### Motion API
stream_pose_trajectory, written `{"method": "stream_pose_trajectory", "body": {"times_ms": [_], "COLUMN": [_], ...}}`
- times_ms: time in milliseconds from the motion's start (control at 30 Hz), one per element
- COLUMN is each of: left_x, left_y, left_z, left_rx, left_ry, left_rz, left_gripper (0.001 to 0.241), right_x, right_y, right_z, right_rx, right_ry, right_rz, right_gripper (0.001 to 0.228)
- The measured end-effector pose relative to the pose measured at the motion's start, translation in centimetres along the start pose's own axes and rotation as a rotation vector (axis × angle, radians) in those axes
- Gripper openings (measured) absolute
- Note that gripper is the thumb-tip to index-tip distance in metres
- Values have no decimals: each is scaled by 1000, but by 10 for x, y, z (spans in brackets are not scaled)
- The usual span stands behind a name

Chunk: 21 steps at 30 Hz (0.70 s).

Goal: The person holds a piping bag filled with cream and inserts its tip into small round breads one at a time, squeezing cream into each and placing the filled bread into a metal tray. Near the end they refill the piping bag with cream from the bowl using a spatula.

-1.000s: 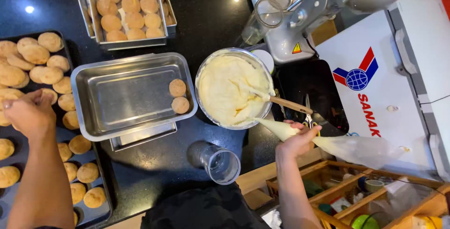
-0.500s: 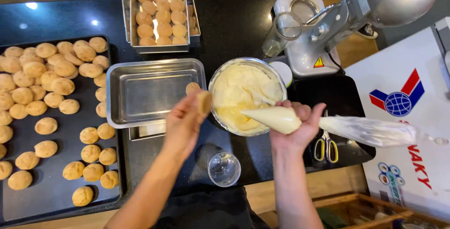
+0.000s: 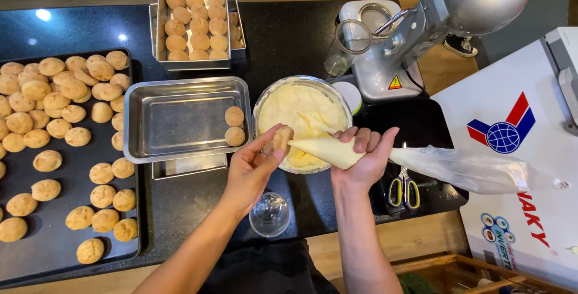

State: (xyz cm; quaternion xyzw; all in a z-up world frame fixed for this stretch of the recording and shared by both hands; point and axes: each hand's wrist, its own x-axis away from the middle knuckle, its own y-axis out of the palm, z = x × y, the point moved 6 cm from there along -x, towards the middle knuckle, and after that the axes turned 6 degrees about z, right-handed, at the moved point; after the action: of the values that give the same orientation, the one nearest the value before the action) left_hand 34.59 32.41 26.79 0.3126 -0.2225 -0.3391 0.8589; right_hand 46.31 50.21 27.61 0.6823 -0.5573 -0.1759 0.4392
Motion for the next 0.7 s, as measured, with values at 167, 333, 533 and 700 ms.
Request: {"method": "stream_pose_trajectory", "body": {"times_ms": [167,333,533,700], "left_x": [1,-1,-1,-4], "left_y": [2,6,10,9], "left_z": [-9,-15,-17,-22], "left_rx": [-138,-161,-187,-198], "left_ry": [70,57,11,15], "left_rz": [-35,-27,4,6], "left_gripper": [54,54,55,55], "right_x": [-7,-12,-13,-16], "right_y": [-3,-6,-8,-12], "right_z": [-7,-10,-13,-13], "right_rx": [34,55,61,72], "right_ry": [-26,-45,-53,-60], "right_rz": [-31,1,-2,20], "right_gripper": [64,63,62,60]}}
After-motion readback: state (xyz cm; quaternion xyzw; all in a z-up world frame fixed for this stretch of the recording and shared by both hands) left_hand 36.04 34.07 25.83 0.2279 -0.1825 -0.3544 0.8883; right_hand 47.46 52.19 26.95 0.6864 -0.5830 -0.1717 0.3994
